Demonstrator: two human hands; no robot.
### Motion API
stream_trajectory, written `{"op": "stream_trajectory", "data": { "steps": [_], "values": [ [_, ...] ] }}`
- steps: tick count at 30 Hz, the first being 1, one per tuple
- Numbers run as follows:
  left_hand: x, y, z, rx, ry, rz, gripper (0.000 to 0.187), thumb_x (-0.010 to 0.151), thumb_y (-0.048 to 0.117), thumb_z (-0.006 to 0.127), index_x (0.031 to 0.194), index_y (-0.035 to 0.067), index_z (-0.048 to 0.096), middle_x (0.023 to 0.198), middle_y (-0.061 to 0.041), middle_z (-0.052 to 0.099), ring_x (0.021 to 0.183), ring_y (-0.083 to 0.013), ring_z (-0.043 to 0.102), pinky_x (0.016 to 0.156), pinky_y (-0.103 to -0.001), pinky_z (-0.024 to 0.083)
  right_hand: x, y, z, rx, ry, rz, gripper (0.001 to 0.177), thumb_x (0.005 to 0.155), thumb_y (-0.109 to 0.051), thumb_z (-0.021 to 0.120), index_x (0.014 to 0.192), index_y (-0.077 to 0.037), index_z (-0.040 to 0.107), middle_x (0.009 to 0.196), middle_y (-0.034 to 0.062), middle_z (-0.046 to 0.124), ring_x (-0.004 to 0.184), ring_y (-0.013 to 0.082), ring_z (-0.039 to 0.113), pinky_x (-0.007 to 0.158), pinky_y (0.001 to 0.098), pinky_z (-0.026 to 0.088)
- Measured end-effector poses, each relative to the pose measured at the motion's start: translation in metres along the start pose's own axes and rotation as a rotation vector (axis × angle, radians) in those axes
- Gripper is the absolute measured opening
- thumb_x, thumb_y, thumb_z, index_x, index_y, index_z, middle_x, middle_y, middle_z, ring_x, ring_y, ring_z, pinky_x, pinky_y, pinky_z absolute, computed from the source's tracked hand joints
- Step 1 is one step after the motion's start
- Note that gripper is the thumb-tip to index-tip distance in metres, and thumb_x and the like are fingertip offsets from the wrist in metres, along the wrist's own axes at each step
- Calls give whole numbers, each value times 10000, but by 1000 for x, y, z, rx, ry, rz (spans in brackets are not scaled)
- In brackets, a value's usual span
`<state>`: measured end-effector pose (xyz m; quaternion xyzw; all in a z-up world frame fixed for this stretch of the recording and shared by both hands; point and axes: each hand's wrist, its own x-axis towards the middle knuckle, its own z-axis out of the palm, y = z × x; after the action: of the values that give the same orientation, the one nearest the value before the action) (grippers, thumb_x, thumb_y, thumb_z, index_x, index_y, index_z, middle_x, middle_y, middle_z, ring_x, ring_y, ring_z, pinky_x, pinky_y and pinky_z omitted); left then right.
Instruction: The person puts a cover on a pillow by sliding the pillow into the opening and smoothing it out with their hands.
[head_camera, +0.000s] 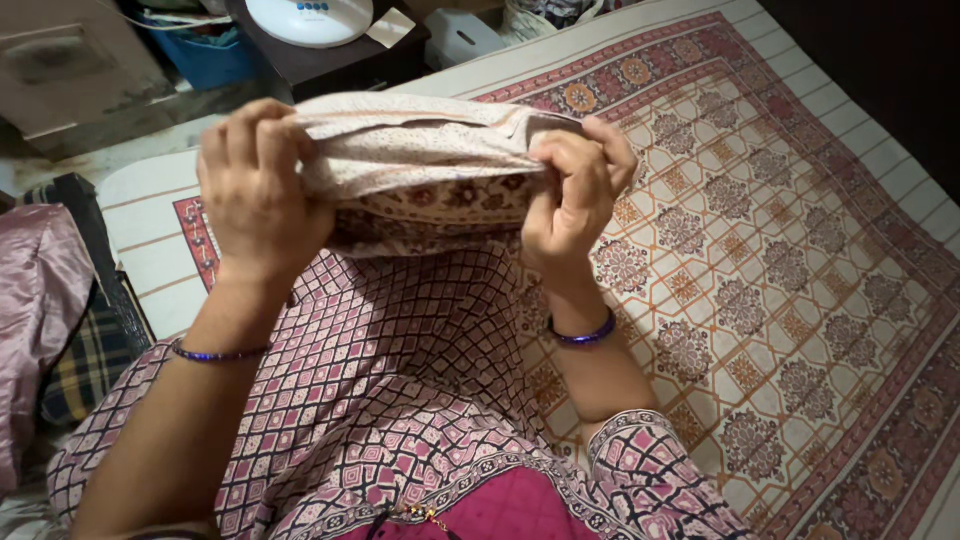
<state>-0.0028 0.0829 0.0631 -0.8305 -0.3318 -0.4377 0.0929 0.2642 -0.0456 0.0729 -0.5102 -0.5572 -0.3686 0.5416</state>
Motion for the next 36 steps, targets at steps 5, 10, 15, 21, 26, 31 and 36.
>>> {"op": "stream_trajectory", "data": {
  "steps": [5,10,15,21,26,31,36],
  "values": [
    [1,-9,-1,-17,71,19,356,804,20,705,1108,79,529,1237,-108,575,1157,-325,522,1035,-472,461,12,-5,-12,153,-232,-146,173,1039,-202,549,896,-107,561,968,85,654,1006,263,609,1025,420,390],
    [3,-7,11,-14,97,49,283,919,32,707,1115,91,512,1258,-84,553,1185,-287,516,1030,-440,453,29,27,-23,146,-494,-333,388,966,-428,663,839,-79,553,662,21,531,623,194,502,746,406,432],
    [0,-16,17,-4,71,35,382,811,-19,652,1153,89,523,1253,-94,564,1187,-297,523,998,-433,456,41,68,-39,-145,-509,-516,159,1107,-143,666,973,-113,586,742,17,582,667,162,576,603,313,495],
    [5,-20,12,16,122,17,367,749,-24,615,1069,108,496,1254,-92,545,1210,-296,504,1039,-426,442,43,88,-50,-571,25,-336,377,955,-328,756,1075,-35,552,1037,95,604,879,247,676,743,330,637],
    [13,-21,4,-10,152,40,375,801,34,695,1120,92,505,1209,-100,537,1161,-313,497,1018,-453,436,-11,32,-94,-306,-43,1,444,869,-89,922,1145,28,595,995,135,634,784,212,661,663,274,574],
    [-1,-36,4,-17,151,38,306,921,65,717,1108,77,476,1227,-115,524,1188,-307,492,1052,-455,425,-70,44,-82,-49,-206,224,191,1046,66,628,1229,40,576,1072,82,688,964,193,740,802,317,616],
    [-8,-34,9,-107,162,-38,362,917,-5,667,1201,94,465,1271,-105,512,1244,-280,497,1101,-434,429,-94,80,-20,397,-60,559,138,1132,73,489,1229,34,579,1044,94,597,917,140,585,778,312,520]
  ]
}}
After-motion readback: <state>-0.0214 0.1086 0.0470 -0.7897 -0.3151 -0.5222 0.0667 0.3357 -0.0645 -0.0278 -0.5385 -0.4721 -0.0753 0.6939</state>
